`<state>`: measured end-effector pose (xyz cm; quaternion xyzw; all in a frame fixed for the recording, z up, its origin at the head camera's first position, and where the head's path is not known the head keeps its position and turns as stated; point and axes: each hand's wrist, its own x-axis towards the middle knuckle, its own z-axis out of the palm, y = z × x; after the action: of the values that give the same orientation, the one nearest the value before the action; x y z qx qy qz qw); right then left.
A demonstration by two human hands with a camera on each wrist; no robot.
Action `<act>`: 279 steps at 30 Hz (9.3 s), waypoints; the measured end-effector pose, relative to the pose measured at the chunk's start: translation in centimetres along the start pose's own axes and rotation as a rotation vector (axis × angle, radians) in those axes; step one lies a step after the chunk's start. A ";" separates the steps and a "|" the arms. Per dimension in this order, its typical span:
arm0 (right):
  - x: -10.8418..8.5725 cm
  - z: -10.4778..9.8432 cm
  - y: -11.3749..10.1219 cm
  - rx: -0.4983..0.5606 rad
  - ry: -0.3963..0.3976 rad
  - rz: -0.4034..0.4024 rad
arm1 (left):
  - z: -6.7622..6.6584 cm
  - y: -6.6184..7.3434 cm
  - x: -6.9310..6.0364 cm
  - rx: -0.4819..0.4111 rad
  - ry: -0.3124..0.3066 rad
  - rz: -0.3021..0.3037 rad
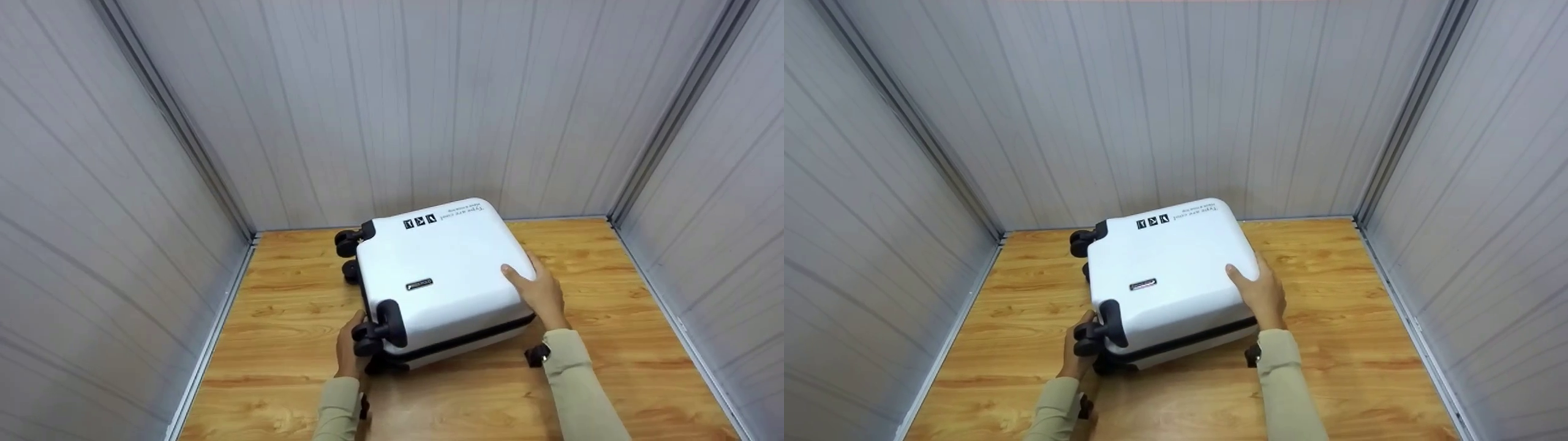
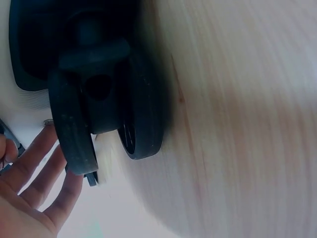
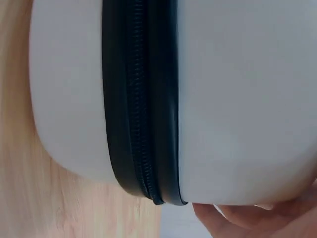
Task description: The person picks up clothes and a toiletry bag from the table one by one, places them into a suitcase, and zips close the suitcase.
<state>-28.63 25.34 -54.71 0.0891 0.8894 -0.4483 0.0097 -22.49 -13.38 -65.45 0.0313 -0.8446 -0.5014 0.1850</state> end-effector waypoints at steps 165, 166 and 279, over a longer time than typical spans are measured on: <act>-12.9 9.6 0.5 -0.373 0.502 -1.012 | -2.1 -1.1 8.3 0.509 0.022 -0.124; -12.8 9.8 0.1 -0.377 0.457 -1.039 | -2.0 -1.1 8.3 0.505 0.023 -0.126; -7.7 11.5 -2.1 -0.360 0.522 -0.609 | -4.7 -1.4 2.4 0.602 -0.106 0.199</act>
<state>-22.08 13.77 -59.10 -0.0698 0.9117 -0.2310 -0.3325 -23.26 -18.57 -64.01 -0.0243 -0.9624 -0.2095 0.1712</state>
